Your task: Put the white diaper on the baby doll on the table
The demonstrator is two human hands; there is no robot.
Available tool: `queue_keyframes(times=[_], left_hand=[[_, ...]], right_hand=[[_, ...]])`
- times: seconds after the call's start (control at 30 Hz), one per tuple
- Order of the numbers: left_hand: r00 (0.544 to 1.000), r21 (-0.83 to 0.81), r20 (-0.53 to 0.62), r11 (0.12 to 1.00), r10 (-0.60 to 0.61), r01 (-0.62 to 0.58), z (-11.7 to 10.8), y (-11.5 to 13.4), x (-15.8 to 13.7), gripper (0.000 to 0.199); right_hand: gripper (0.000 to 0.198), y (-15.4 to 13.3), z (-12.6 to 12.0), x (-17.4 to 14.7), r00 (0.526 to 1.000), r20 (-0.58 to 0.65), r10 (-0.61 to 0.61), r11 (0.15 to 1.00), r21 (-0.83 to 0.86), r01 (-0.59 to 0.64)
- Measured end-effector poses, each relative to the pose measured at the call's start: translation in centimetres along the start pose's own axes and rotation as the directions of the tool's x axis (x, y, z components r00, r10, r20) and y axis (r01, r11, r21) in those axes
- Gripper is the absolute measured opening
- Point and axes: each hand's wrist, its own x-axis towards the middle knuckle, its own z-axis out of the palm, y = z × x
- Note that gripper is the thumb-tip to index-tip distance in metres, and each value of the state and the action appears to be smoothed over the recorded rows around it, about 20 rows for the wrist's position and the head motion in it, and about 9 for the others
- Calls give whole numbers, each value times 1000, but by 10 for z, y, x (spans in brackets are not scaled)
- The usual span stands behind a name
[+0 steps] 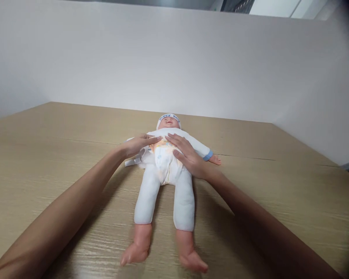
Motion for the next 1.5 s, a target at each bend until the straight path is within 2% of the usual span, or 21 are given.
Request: queue_keyframes(times=[0.13,0.33,0.4,0.47,0.53,0.57,0.63,0.73,0.8,0.87,0.97,1.1,1.17,1.37,1.5], left_hand=[[1000,-43,-25,999,-11,9,8,-2,-6,55],[997,-60,-6,995,-80,80,13,-4,-23,61],[994,54,-83,995,-76,81,10,2,-29,60],[970,228,-243,970,-25,82,8,11,-33,56],[915,407,-389,911,105,69,12,22,-34,49],[887,491,-421,870,189,47,17,29,-34,43],[849,640,-382,767,365,-42,34,40,-31,32],[831,781,-134,574,540,-246,69,51,-22,27],[840,827,40,453,541,-332,90,53,-15,29],[876,862,126,385,466,-329,103,51,-8,33],[921,886,117,380,371,-266,108,43,0,38],[933,880,66,419,354,-221,104,36,2,40],[934,879,58,425,351,-215,104,35,1,40],[933,873,37,442,358,-204,106,33,2,54],[937,881,4,442,348,-168,106,31,3,57]], right_hand=[[59,6,14,-8,999,-29,21,999,47,-20],[56,-15,19,-24,996,-84,14,999,51,-10],[54,-22,16,-36,986,-164,23,999,27,-19],[48,-24,10,-53,953,-293,78,996,-27,-90],[39,-20,1,-73,897,-402,186,969,-77,-235],[36,-17,-3,-83,870,-428,245,945,-97,-314],[33,-9,-9,-98,839,-426,338,893,-138,-429],[32,2,-9,-110,819,-418,393,840,-200,-505],[30,5,-6,-112,806,-425,411,813,-229,-535],[28,6,-3,-111,797,-416,438,789,-247,-563],[27,5,-5,-110,763,-381,521,749,-224,-623],[36,7,-12,-108,665,-315,677,663,-129,-737],[39,7,-13,-106,631,-288,721,637,-86,-766],[43,0,-9,-106,686,-299,664,736,99,-670],[44,-9,-15,-102,740,-192,645,752,329,-571]])
